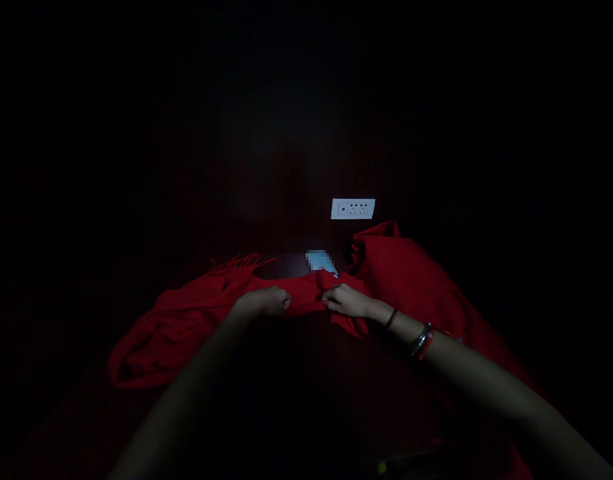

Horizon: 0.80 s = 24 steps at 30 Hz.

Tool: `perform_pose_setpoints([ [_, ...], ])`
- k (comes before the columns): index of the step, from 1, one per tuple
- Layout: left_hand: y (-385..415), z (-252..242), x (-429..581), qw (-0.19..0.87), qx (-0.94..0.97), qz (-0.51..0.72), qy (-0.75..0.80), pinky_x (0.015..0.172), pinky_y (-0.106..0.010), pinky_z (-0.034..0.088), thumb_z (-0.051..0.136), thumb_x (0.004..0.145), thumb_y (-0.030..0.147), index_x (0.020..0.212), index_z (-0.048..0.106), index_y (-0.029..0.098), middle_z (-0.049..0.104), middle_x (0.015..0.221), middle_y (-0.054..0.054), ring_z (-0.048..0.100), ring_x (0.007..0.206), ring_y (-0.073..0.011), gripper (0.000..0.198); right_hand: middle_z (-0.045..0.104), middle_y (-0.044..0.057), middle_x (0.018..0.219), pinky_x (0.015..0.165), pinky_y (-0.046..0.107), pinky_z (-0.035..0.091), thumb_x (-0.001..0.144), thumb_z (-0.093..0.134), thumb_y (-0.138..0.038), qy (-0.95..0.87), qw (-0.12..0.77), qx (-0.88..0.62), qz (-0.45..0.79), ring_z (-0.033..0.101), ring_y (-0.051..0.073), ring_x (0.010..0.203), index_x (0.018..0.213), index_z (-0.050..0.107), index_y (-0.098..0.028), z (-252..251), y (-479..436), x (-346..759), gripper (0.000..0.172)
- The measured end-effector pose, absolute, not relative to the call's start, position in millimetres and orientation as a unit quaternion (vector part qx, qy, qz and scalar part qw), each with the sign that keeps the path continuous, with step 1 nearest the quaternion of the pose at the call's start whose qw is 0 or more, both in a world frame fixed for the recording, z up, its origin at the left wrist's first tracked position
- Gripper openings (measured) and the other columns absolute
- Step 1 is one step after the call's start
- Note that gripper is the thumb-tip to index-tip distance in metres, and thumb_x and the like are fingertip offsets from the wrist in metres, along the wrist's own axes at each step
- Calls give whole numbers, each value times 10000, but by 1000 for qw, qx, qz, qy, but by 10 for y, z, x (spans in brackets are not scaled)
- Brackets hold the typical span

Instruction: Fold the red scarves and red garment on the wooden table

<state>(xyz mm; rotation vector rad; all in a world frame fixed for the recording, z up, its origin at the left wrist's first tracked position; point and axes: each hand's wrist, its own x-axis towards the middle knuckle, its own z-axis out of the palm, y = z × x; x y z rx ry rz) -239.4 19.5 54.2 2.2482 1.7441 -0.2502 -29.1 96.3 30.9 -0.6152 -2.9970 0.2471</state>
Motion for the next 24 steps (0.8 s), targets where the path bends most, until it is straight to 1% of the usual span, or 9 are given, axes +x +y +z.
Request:
perform_pose_setpoints([
  [3, 216, 534, -2413, 172, 769, -64, 612, 609, -248, 401, 482, 716, 260, 862, 560, 187, 593, 830, -36, 535, 722, -166, 181, 591, 33, 701, 615, 218, 379, 796, 375, -131, -966, 57, -200, 152, 496, 105, 611, 750, 572, -131, 326, 1069, -287, 202],
  [6, 227, 473, -2306, 136, 782, -65, 605, 639, -273, 418, 574, 637, 417, 965, 521, 191, 576, 927, -68, 539, 789, -203, 401, 572, 18, 685, 605, 214, 372, 799, 377, -149, -961, 71, -198, 179, 477, 97, 605, 743, 565, -123, 324, 1123, -282, 198],
  [7, 232, 454, -2265, 109, 791, -64, 599, 654, -282, 420, 582, 629, 399, 978, 514, 189, 569, 950, -81, 540, 811, -216, 414, 570, 16, 687, 608, 215, 373, 801, 376, -158, -961, 73, -197, 180, 476, 97, 609, 743, 565, -124, 323, 1131, -282, 200],
  [10, 245, 452, -2207, 38, 799, -58, 597, 657, -284, 416, 486, 688, 218, 945, 528, 175, 575, 929, -97, 549, 807, -217, 264, 575, 20, 698, 622, 223, 382, 813, 368, -185, -960, 72, -205, 177, 488, 103, 622, 754, 567, -127, 331, 1133, -282, 215],
  [12, 242, 506, -2238, 38, 799, -55, 597, 634, -263, 411, 428, 693, 137, 897, 544, 177, 588, 872, -79, 553, 768, -196, 238, 588, 35, 735, 650, 240, 395, 823, 358, -196, -959, 76, -212, 173, 511, 114, 650, 795, 568, -126, 342, 1108, -278, 223],
  [15, 208, 623, -2341, 61, 807, -39, 586, 649, -232, 410, 427, 697, 123, 885, 561, 194, 591, 867, -48, 543, 779, -171, 242, 592, 74, 866, 717, 282, 406, 807, 430, -248, -959, 115, -213, 146, 540, 152, 765, 944, 532, -131, 344, 1003, -270, 207],
  [18, 174, 695, -2427, 73, 807, -23, 585, 697, -229, 413, 443, 708, 140, 914, 576, 205, 585, 910, -44, 533, 829, -167, 254, 553, 104, 994, 802, 343, 384, 736, 557, -360, -966, 152, -197, 76, 511, 205, 906, 1033, 475, -158, 304, 832, -274, 368],
  [20, 168, 700, -2461, 80, 806, -33, 586, 702, -239, 419, 450, 702, 141, 903, 589, 208, 588, 897, -45, 537, 828, -173, 253, 538, 104, 1015, 833, 376, 364, 711, 581, -396, -971, 147, -188, 25, 487, 228, 943, 1034, 469, -171, 252, 724, -288, 410],
  [24, 183, 670, -2496, 82, 795, -42, 600, 689, -253, 428, 436, 699, 126, 879, 596, 202, 592, 898, -55, 550, 808, -179, 253, 567, 109, 912, 832, 378, 352, 810, 422, -228, -972, 136, -187, -47, 500, 229, 878, 1035, 504, -158, 142, 631, -307, 250],
])
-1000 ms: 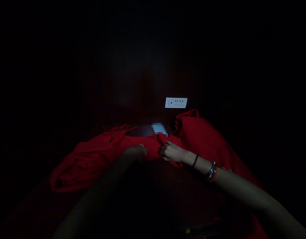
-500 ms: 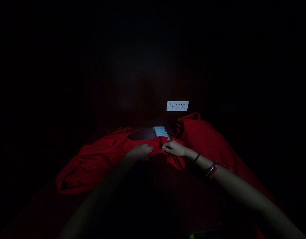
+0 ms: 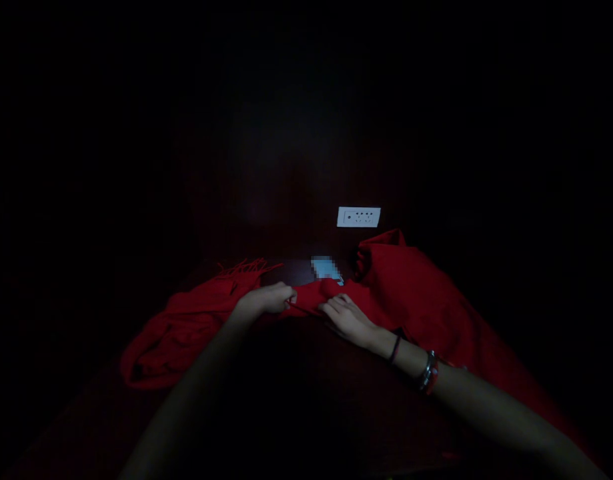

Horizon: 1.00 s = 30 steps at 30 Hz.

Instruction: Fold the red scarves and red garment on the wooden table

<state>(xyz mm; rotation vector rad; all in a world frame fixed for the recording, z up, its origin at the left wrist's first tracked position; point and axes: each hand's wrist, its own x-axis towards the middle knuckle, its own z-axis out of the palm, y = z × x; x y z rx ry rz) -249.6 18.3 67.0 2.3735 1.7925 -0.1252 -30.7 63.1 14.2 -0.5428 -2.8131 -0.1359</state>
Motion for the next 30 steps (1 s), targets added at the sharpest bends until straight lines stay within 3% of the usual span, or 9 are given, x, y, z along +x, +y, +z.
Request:
perform_pose_setpoints([
  [2, 186, 667, -2502, 79, 790, -44, 606, 672, -257, 428, 417, 714, 127, 877, 588, 194, 594, 901, -65, 556, 794, -181, 245, 581, 112, 854, 806, 355, 364, 826, 343, -153, -967, 154, -197, -48, 510, 218, 823, 1033, 518, -147, 118, 646, -299, 271],
  [5, 190, 666, -2485, 60, 791, -46, 607, 635, -265, 423, 383, 751, 152, 879, 563, 190, 600, 857, -68, 563, 748, -184, 225, 586, 117, 853, 737, 321, 401, 834, 350, -174, -955, 193, -224, -13, 514, 204, 793, 1047, 503, -133, 133, 692, -272, 266],
  [12, 250, 613, -2408, -10, 832, -17, 555, 627, -247, 404, 506, 692, 181, 825, 554, 189, 599, 851, -58, 551, 762, -186, 142, 585, 125, 882, 681, 284, 422, 819, 360, -151, -945, 209, -249, 34, 528, 186, 792, 1059, 462, -122, 250, 731, -241, 263],
  [19, 147, 770, -2417, -9, 841, -34, 540, 621, -251, 398, 411, 762, 172, 749, 602, 179, 611, 739, -50, 548, 696, -171, 192, 595, 81, 763, 662, 268, 397, 819, 395, -150, -948, 170, -268, 5, 529, 166, 721, 789, 556, -145, 331, 754, -215, 164],
  [24, 135, 698, -2343, 97, 836, -62, 536, 549, -214, 379, 538, 617, 130, 739, 594, 195, 609, 748, 5, 529, 668, -145, 150, 621, 69, 792, 665, 245, 401, 805, 450, -142, -950, 166, -259, 47, 552, 144, 721, 808, 585, -139, 225, 691, -185, 135],
  [27, 161, 596, -2268, 196, 796, -124, 559, 521, -196, 372, 573, 542, 73, 715, 589, 190, 602, 728, 30, 512, 624, -119, 209, 625, 63, 799, 667, 235, 409, 783, 508, -165, -969, 118, -195, 95, 557, 134, 722, 808, 602, -135, 232, 671, -159, 101],
  [30, 179, 539, -2229, 225, 763, -172, 581, 496, -204, 369, 577, 514, 44, 659, 590, 181, 592, 687, 30, 492, 574, -114, 199, 637, 55, 804, 668, 214, 416, 781, 539, -249, -972, 76, -131, 179, 562, 115, 710, 817, 617, -123, 406, 779, -215, 152],
])
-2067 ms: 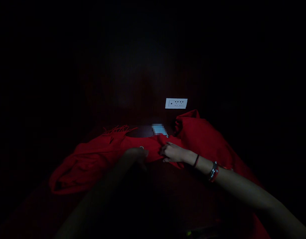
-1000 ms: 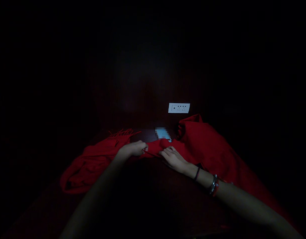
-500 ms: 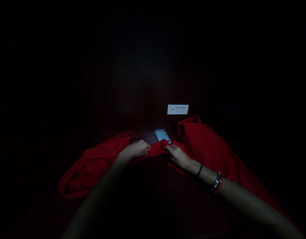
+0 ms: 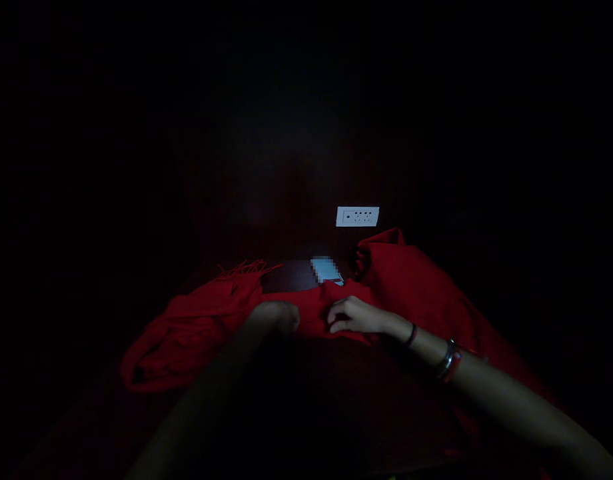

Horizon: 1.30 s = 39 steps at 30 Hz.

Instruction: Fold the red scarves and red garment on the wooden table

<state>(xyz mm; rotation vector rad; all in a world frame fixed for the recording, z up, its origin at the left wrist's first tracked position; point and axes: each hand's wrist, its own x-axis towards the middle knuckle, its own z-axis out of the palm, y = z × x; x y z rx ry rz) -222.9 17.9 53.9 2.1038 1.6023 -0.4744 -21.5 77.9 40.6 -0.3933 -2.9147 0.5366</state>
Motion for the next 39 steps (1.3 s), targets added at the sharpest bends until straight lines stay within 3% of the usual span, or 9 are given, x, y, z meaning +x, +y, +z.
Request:
perform_pose_setpoints([
  [4, 189, 545, -2315, 289, 756, -143, 570, 519, -215, 395, 582, 505, 59, 636, 610, 192, 599, 658, 32, 508, 573, -119, 189, 638, 88, 887, 726, 231, 417, 815, 485, -257, -951, 101, -250, 148, 571, 144, 803, 912, 617, -92, 641, 1109, -500, 232],
  [10, 224, 533, -2509, 349, 715, -135, 591, 522, -256, 422, 573, 479, 69, 634, 625, 176, 613, 635, 9, 525, 550, -140, 196, 635, 126, 914, 624, 229, 432, 648, 655, -233, -921, -117, -370, 36, 588, 208, 801, 910, 648, -103, 526, 1458, -885, 292],
  [20, 236, 470, -2555, 405, 693, -129, 582, 490, -283, 421, 626, 467, 92, 526, 607, 165, 563, 503, -2, 506, 479, -155, 96, 648, 87, 922, 651, 167, 396, 802, 467, -203, -922, -2, -387, -3, 588, 146, 824, 973, 633, -112, 751, 1702, -658, 255],
  [25, 267, 458, -2601, 454, 671, -111, 576, 540, -273, 450, 618, 541, 128, 653, 626, 167, 612, 595, -8, 558, 543, -161, 118, 657, 93, 915, 671, 177, 404, 752, 514, -155, -925, -66, -374, -3, 598, 166, 834, 902, 672, -123, 674, 1691, -707, 220],
  [27, 324, 441, -2666, 419, 696, -37, 582, 614, -267, 464, 584, 629, 193, 819, 627, 182, 645, 735, -15, 591, 663, -168, 194, 663, 68, 903, 668, 170, 408, 729, 557, -178, -928, -101, -360, 8, 602, 156, 822, 902, 676, -151, 632, 1658, -788, 212],
  [30, 429, 342, -2788, 168, 740, 96, 644, 802, -292, 421, 474, 763, 282, 1018, 572, 189, 608, 1013, -60, 549, 939, -190, 288, 661, 51, 922, 683, 167, 408, 709, 594, -227, -929, -121, -351, 11, 597, 154, 847, 922, 670, -173, 607, 1627, -913, 232],
  [32, 481, 233, -2875, 41, 718, 93, 688, 897, -359, 353, 468, 777, 340, 1115, 518, 178, 507, 1187, -108, 444, 1101, -240, 378, 658, 71, 921, 683, 175, 406, 705, 588, -211, -927, -118, -356, 0, 594, 172, 862, 899, 674, -148, 617, 1626, -962, 221],
  [35, 516, 100, -3010, 54, 671, 41, 738, 892, -441, 326, 516, 735, 407, 1196, 443, 162, 425, 1262, -162, 379, 1151, -302, 527, 653, 99, 910, 671, 181, 397, 727, 530, -164, -926, -98, -365, -17, 595, 184, 856, 877, 670, -115, 655, 1642, -957, 211],
  [39, 505, 142, -3186, 105, 667, 41, 737, 833, -350, 372, 503, 731, 342, 982, 575, 171, 573, 1064, -108, 509, 982, -237, 313, 637, 121, 932, 673, 191, 379, 766, 445, -127, -928, -58, -368, -26, 584, 180, 847, 886, 650, -96, 723, 1679, -845, 239],
])
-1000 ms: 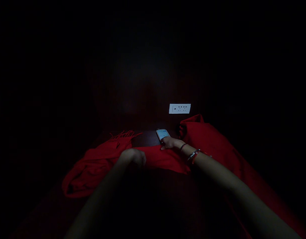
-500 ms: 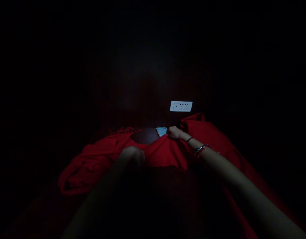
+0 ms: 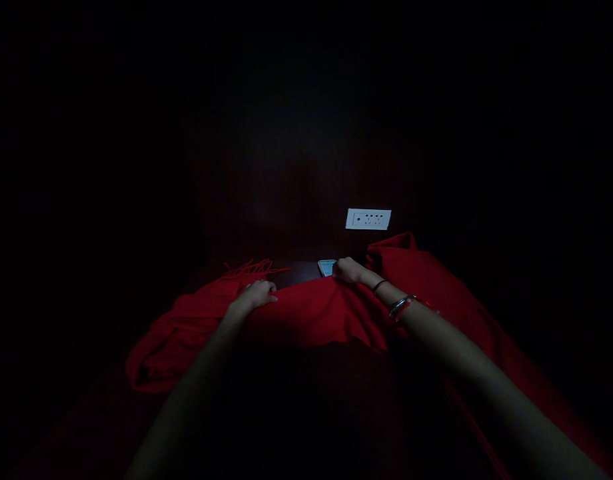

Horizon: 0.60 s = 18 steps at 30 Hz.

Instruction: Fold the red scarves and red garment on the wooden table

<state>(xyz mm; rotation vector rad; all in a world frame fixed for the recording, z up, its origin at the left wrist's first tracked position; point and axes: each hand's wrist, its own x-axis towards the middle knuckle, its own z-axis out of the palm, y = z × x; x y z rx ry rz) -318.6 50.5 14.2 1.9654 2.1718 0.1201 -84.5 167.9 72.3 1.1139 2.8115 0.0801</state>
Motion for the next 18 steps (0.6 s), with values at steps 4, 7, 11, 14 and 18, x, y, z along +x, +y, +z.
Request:
perform_pose_setpoints([
  [4, 369, 426, -3341, 149, 707, 169, 670, 734, -235, 395, 475, 724, 430, 793, 595, 164, 595, 878, -34, 531, 824, -163, 300, 625, 88, 863, 667, 194, 366, 788, 409, -131, 940, -33, 337, -30, 553, 137, 768, 873, 615, -100, 829, 1713, -683, 225],
  [7, 157, 740, -3393, 191, 694, 274, 638, 623, -220, 389, 453, 718, 495, 779, 575, 160, 560, 731, 6, 501, 680, -133, 362, 600, 55, 789, 649, 217, 372, 795, 423, -224, 942, -108, 272, -163, 515, 121, 708, 843, 594, -98, 960, 1696, -551, 218],
  [11, -146, 1123, -3349, 218, 675, 351, 611, 561, -195, 364, 509, 680, 480, 768, 562, 168, 514, 657, 34, 459, 616, -105, 329, 571, 22, 750, 628, 236, 371, 731, 516, -334, 931, -67, 197, -300, 478, 108, 664, 849, 591, -104, 1183, 1582, -412, 269],
  [14, -305, 1269, -3322, 242, 679, 349, 599, 529, -178, 346, 560, 642, 452, 700, 552, 175, 471, 596, 48, 439, 576, -91, 284, 537, -5, 672, 594, 231, 359, 706, 547, -352, 917, -45, 195, -346, 448, 93, 609, 777, 585, -110, 1366, 1497, -313, 255],
  [18, -390, 1280, -3340, 297, 677, 273, 615, 529, -179, 358, 585, 622, 427, 626, 559, 171, 490, 583, 50, 457, 572, -92, 257, 529, -8, 675, 581, 218, 364, 703, 552, -328, 871, -112, 228, -420, 448, 88, 603, 755, 544, -129, 1545, 1524, -137, 206],
])
